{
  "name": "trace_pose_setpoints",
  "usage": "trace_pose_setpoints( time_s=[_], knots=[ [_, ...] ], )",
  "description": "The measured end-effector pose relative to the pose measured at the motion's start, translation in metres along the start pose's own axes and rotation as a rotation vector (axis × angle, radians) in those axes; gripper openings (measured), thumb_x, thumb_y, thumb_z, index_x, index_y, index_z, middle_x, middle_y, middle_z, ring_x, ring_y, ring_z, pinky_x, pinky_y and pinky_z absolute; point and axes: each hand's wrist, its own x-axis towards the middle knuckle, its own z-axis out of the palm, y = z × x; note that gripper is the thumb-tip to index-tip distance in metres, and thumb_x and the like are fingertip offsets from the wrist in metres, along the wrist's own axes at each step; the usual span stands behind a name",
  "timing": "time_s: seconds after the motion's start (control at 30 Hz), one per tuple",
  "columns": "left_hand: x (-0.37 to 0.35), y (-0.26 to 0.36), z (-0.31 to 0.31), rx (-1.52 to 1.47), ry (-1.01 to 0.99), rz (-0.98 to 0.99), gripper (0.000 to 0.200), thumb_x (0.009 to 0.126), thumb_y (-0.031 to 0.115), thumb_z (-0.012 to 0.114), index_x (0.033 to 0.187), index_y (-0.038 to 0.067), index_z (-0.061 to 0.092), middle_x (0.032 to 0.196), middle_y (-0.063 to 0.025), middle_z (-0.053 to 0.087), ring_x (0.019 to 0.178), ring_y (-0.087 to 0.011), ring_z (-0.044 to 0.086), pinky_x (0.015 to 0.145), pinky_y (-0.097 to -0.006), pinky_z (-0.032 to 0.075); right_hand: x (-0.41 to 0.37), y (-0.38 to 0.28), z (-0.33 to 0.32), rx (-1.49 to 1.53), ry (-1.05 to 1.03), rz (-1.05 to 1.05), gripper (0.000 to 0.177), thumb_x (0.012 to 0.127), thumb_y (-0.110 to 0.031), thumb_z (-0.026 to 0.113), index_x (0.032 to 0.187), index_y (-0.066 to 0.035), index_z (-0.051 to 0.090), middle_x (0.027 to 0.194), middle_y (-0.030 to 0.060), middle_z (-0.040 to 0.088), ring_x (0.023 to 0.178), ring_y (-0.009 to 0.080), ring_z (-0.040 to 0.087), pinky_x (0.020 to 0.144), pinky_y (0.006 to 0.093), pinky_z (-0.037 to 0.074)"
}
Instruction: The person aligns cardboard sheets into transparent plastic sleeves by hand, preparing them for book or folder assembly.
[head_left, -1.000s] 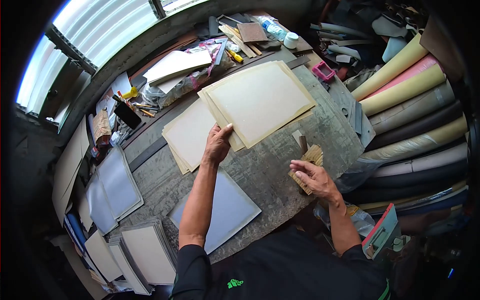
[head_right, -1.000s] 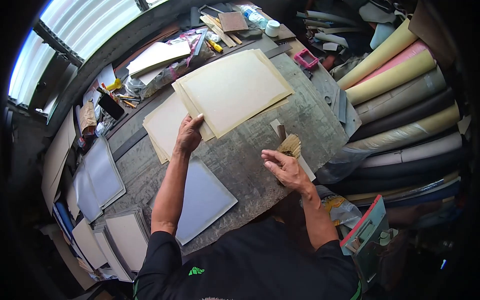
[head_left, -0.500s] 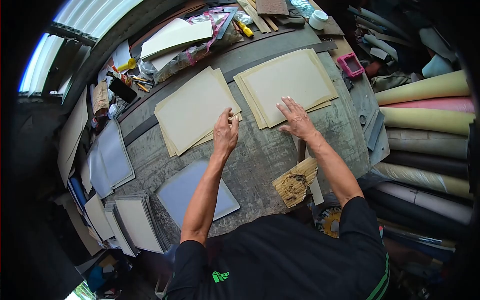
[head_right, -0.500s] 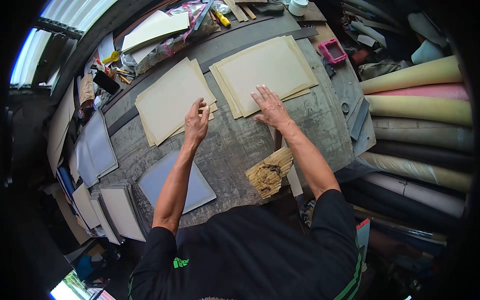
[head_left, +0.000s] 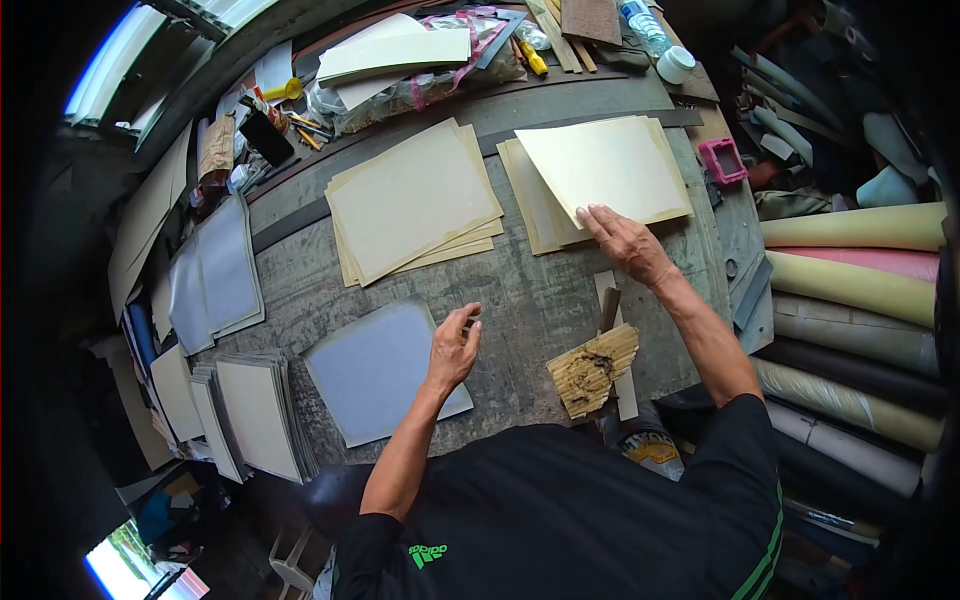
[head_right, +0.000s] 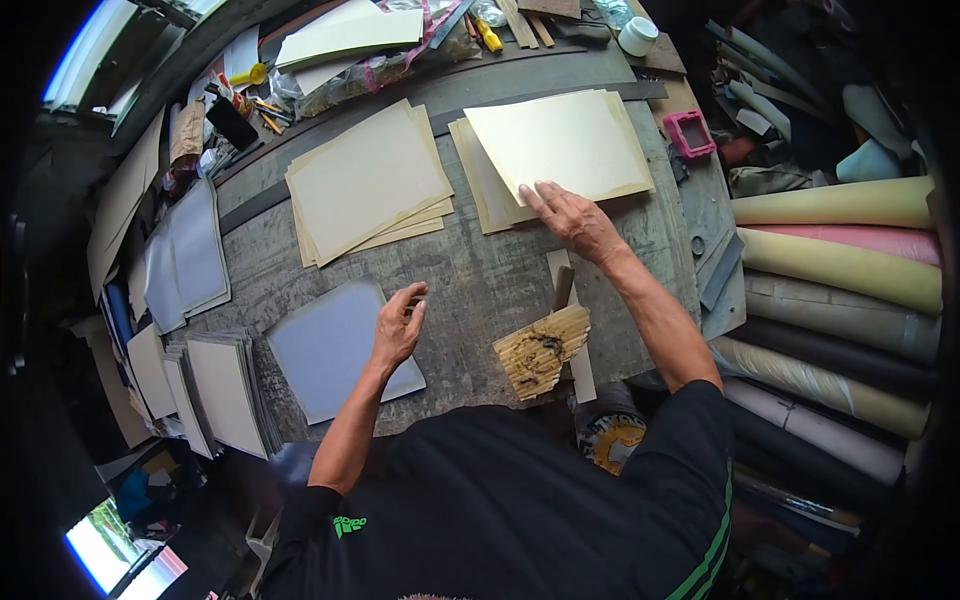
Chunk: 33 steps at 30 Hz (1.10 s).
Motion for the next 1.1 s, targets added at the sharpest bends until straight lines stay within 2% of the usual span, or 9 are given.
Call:
trace_pose_setpoints(
  time_s=[0.13, 0.27, 0.37, 0.4, 0.6, 0.77, 0.87, 0.97, 1.1],
  knots=[
    [-0.006, 0.013, 0.007, -0.026, 0.003, 0.057, 0.028, 0.090, 0.006, 0.057, 0.119, 0.002, 0.057, 0.109, -0.0130, 0.064, 0.092, -0.0244, 0.065, 0.078, -0.0330, 0.053, 0.003, 0.008, -0.056, 0.339, 0.270, 0.403, 0.062, 0.083, 0.008, 0.051, 0.142, -0.005, 0.037, 0.110, 0.0233, 0.061, 0.097, 0.0333, 0.066, 0.075, 0.0382, 0.055],
    [-0.009, 0.038, 0.013, -0.077, -0.035, 0.110, 0.028, 0.091, 0.006, 0.057, 0.119, 0.003, 0.058, 0.110, -0.0125, 0.065, 0.097, -0.0239, 0.065, 0.081, -0.0331, 0.053, -0.002, 0.029, -0.086, 0.145, 0.682, 0.636, 0.055, 0.088, 0.006, 0.048, 0.141, -0.006, 0.037, 0.108, 0.0222, 0.062, 0.084, 0.0339, 0.067, 0.067, 0.0409, 0.052],
    [-0.012, 0.046, 0.014, -0.043, -0.055, 0.173, 0.028, 0.091, 0.007, 0.058, 0.119, 0.003, 0.058, 0.112, -0.0125, 0.064, 0.097, -0.0230, 0.065, 0.081, -0.0334, 0.053, -0.023, 0.057, -0.146, -0.139, 0.946, 0.844, 0.047, 0.091, 0.002, 0.048, 0.137, -0.002, 0.038, 0.084, 0.0130, 0.060, 0.066, 0.0186, 0.062, 0.065, 0.0292, 0.051],
    [-0.013, 0.049, 0.014, -0.048, -0.053, 0.178, 0.028, 0.091, 0.007, 0.058, 0.119, 0.003, 0.058, 0.112, -0.0125, 0.064, 0.097, -0.0230, 0.065, 0.081, -0.0334, 0.053, -0.035, 0.063, -0.160, -0.056, 0.977, 0.864, 0.042, 0.093, 0.001, 0.047, 0.134, -0.001, 0.039, 0.080, 0.0096, 0.063, 0.066, 0.0121, 0.056, 0.063, 0.0257, 0.048],
    [-0.008, 0.055, 0.022, -0.509, -0.070, -0.055, 0.044, 0.095, 0.018, 0.057, 0.133, 0.001, 0.044, 0.123, -0.0128, 0.060, 0.114, -0.0207, 0.057, 0.095, -0.0340, 0.047, -0.034, -0.016, -0.194, 0.884, 1.220, 0.695, 0.033, 0.093, 0.002, 0.047, 0.125, -0.003, 0.039, 0.111, 0.0130, 0.061, 0.092, 0.0177, 0.062, 0.076, 0.0340, 0.057],
    [-0.022, 0.081, -0.033, -0.938, 0.248, -0.149, 0.049, 0.096, 0.020, 0.057, 0.135, -0.001, 0.036, 0.122, -0.0142, 0.058, 0.116, -0.0185, 0.054, 0.102, -0.0344, 0.041, -0.038, -0.116, -0.168, 1.497, 0.991, 0.636, 0.051, 0.086, 0.006, 0.047, 0.134, -0.002, 0.031, 0.118, 0.0161, 0.056, 0.104, 0.0233, 0.060, 0.086, 0.0417, 0.055],
    [-0.054, 0.043, -0.063, -1.050, 0.330, -0.081, 0.039, 0.095, 0.013, 0.059, 0.127, -0.001, 0.042, 0.115, -0.0113, 0.060, 0.104, -0.0156, 0.058, 0.094, -0.0318, 0.047, -0.042, -0.174, -0.138, 1.526, 0.822, 0.591, 0.059, 0.085, 0.005, 0.049, 0.141, 0.000, 0.029, 0.120, 0.0162, 0.056, 0.108, 0.0232, 0.058, 0.091, 0.0408, 0.051],
    [-0.105, 0.004, -0.094, -1.001, 0.442, -0.080, 0.041, 0.092, 0.005, 0.061, 0.128, -0.001, 0.043, 0.113, -0.0098, 0.061, 0.100, -0.0148, 0.060, 0.086, -0.0293, 0.053, -0.041, -0.210, -0.128, 1.496, 0.457, 0.697, 0.045, 0.087, -0.001, 0.057, 0.130, 0.006, 0.046, 0.122, 0.0143, 0.056, 0.111, 0.0200, 0.056, 0.098, 0.0329, 0.044],
    [-0.155, -0.050, -0.118, -1.024, 0.395, -0.164, 0.045, 0.091, 0.002, 0.058, 0.133, -0.002, 0.042, 0.110, -0.0106, 0.061, 0.098, -0.0142, 0.060, 0.085, -0.0281, 0.051, -0.017, -0.239, -0.088, 1.557, 0.105, 0.852, 0.044, 0.091, -0.009, 0.059, 0.131, 0.006, 0.046, 0.117, 0.0126, 0.059, 0.105, 0.0166, 0.057, 0.092, 0.0286, 0.046]
  ],
)
